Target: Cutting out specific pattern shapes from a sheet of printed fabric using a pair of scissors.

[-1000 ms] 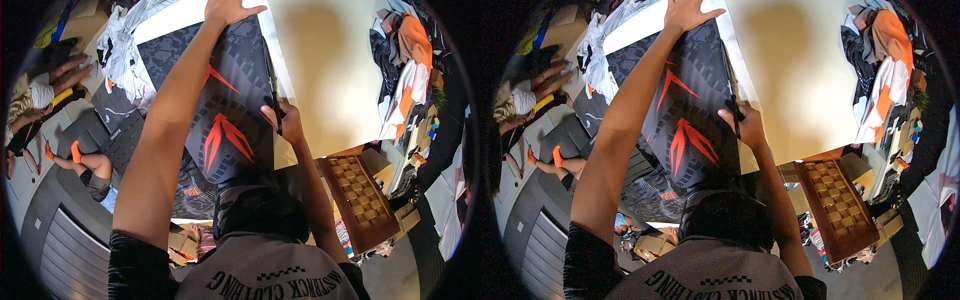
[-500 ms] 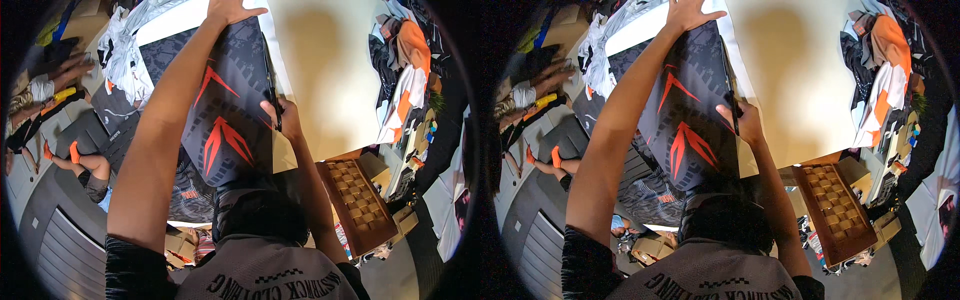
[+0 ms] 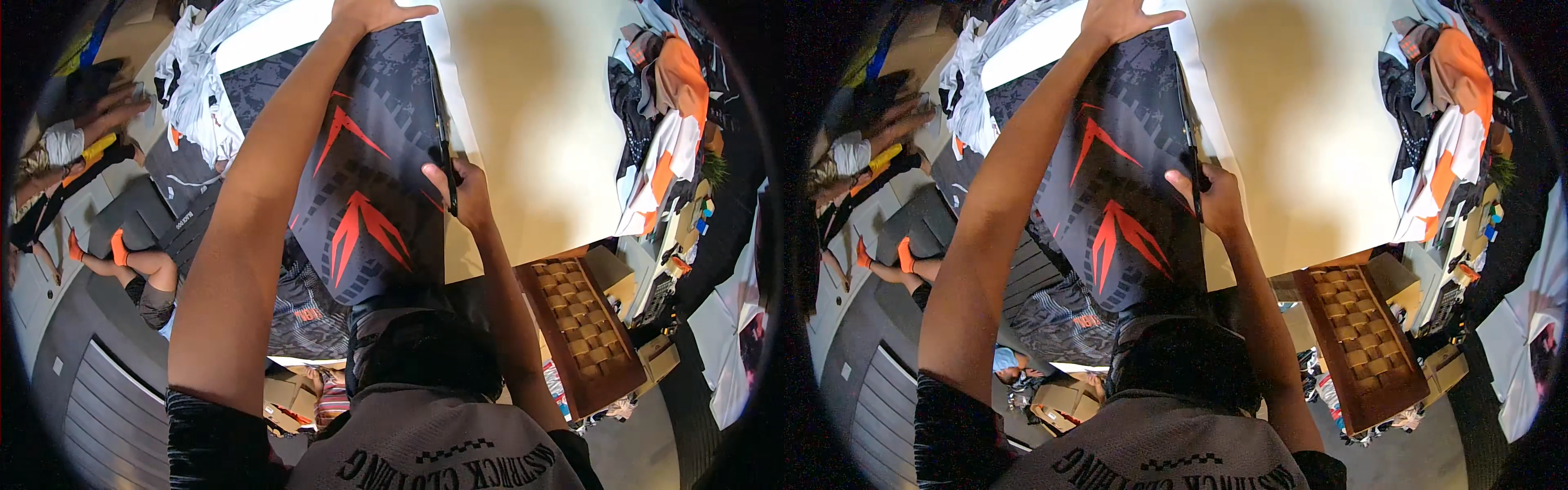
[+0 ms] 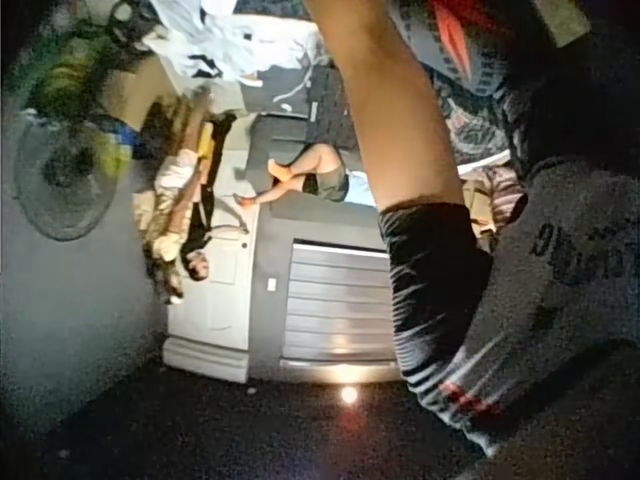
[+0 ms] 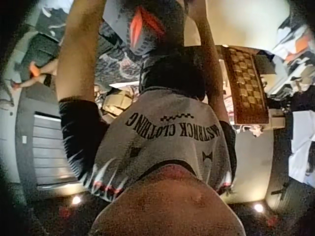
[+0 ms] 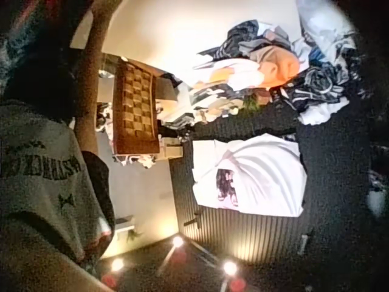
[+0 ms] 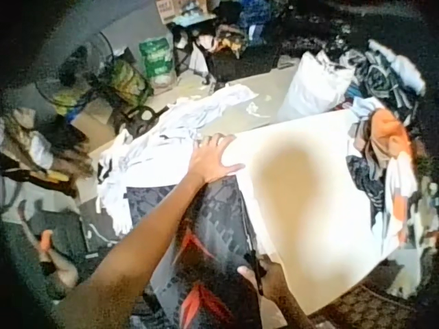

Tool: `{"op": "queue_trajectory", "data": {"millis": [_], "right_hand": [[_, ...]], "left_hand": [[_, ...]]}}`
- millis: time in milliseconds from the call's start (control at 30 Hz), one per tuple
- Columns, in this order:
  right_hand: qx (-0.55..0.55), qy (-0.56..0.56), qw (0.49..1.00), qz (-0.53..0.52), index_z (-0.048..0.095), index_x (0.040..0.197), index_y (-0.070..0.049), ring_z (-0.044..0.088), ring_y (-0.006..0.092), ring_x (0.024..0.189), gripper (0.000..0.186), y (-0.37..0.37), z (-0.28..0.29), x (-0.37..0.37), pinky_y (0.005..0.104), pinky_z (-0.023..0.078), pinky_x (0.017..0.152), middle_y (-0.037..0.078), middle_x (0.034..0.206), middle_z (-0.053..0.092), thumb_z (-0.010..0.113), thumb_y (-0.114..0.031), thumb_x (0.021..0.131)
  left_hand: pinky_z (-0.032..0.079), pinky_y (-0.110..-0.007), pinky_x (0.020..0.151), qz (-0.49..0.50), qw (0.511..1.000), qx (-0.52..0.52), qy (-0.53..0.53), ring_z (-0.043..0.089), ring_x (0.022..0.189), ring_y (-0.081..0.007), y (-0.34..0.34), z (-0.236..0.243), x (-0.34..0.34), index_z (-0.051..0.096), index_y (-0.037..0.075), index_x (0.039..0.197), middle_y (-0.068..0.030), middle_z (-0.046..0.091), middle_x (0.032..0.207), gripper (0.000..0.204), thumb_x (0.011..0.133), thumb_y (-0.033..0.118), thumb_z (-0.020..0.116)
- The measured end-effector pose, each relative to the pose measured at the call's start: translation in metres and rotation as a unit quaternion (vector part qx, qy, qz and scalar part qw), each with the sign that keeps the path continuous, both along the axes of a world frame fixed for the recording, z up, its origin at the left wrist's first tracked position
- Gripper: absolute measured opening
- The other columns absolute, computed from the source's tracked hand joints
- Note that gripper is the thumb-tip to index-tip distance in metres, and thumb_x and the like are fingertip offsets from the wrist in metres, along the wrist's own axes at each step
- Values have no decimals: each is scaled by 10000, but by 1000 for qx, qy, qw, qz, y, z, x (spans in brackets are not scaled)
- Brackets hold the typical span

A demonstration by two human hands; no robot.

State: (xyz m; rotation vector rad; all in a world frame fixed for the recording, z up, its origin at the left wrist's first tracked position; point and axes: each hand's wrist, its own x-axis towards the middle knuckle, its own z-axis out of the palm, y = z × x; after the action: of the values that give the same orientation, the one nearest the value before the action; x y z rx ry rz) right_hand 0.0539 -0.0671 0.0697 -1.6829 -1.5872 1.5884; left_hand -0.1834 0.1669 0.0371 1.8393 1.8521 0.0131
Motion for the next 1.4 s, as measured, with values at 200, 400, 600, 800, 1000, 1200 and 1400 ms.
{"op": "queue_trajectory", "data": {"millis": [200, 400, 600, 800, 1000, 1200, 1400], "right_hand": [[-14, -2, 1000, -5, 571, 699, 2, 411, 127, 526, 384, 3, 7, -3, 278, 367, 517, 6, 555, 486, 689, -320, 870], [-21, -46, 999, 18, 569, 679, 4, 411, 125, 527, 389, 5, 9, -1, 280, 370, 518, 8, 557, 492, 690, -314, 868], [-35, -16, 999, 0, 550, 655, 5, 405, 126, 525, 404, 3, 8, -4, 282, 363, 511, 6, 546, 479, 686, -310, 870], [-7, -2, 1000, -3, 564, 682, 1, 427, 136, 516, 392, -3, -6, 2, 286, 372, 509, 17, 554, 482, 694, -322, 861], [-81, 28, 996, -29, 593, 716, 29, 462, 185, 551, 442, 8, -5, -1, 325, 410, 550, 68, 602, 540, 728, -377, 830], [-83, 11, 996, -22, 590, 715, 22, 467, 185, 561, 444, 22, -1, -7, 323, 415, 562, 69, 614, 545, 724, -384, 834], [-49, 26, 998, -2, 573, 736, -38, 451, 110, 473, 336, 23, 2, -10, 253, 358, 476, 4, 543, 483, 670, -323, 884]], "left_hand": [[335, -486, 990, -23, 996, -81, 16, 480, 1141, -338, 0, 25, 5, 471, 165, 1374, -121, 490, 1314, 861, 747, 751, 546], [333, -479, 992, -28, 996, -83, 17, 483, 1136, -339, -1, 27, 7, 465, 160, 1377, -128, 498, 1300, 864, 751, 750, 543], [326, -477, 996, -3, 997, -73, -13, 483, 1136, -340, -2, 19, 0, 461, 157, 1379, -135, 497, 1298, 863, 754, 746, 543], [321, -475, 998, -12, 989, -143, -18, 483, 1135, -342, 0, 28, 7, 461, 154, 1378, -140, 499, 1293, 860, 757, 744, 538], [324, -473, 984, -9, 994, -112, 7, 486, 1121, -339, 2, 24, 4, 459, 170, 1381, -134, 502, 1287, 839, 769, 739, 526], [329, -470, 968, -18, 996, -81, 26, 487, 1110, -335, 2, 20, 5, 457, 188, 1384, -127, 506, 1280, 815, 779, 731, 520], [334, -468, 963, -8, 996, -85, 3, 488, 1108, -337, 2, 19, 3, 456, 193, 1385, -126, 504, 1281, 812, 779, 731, 518]]}}
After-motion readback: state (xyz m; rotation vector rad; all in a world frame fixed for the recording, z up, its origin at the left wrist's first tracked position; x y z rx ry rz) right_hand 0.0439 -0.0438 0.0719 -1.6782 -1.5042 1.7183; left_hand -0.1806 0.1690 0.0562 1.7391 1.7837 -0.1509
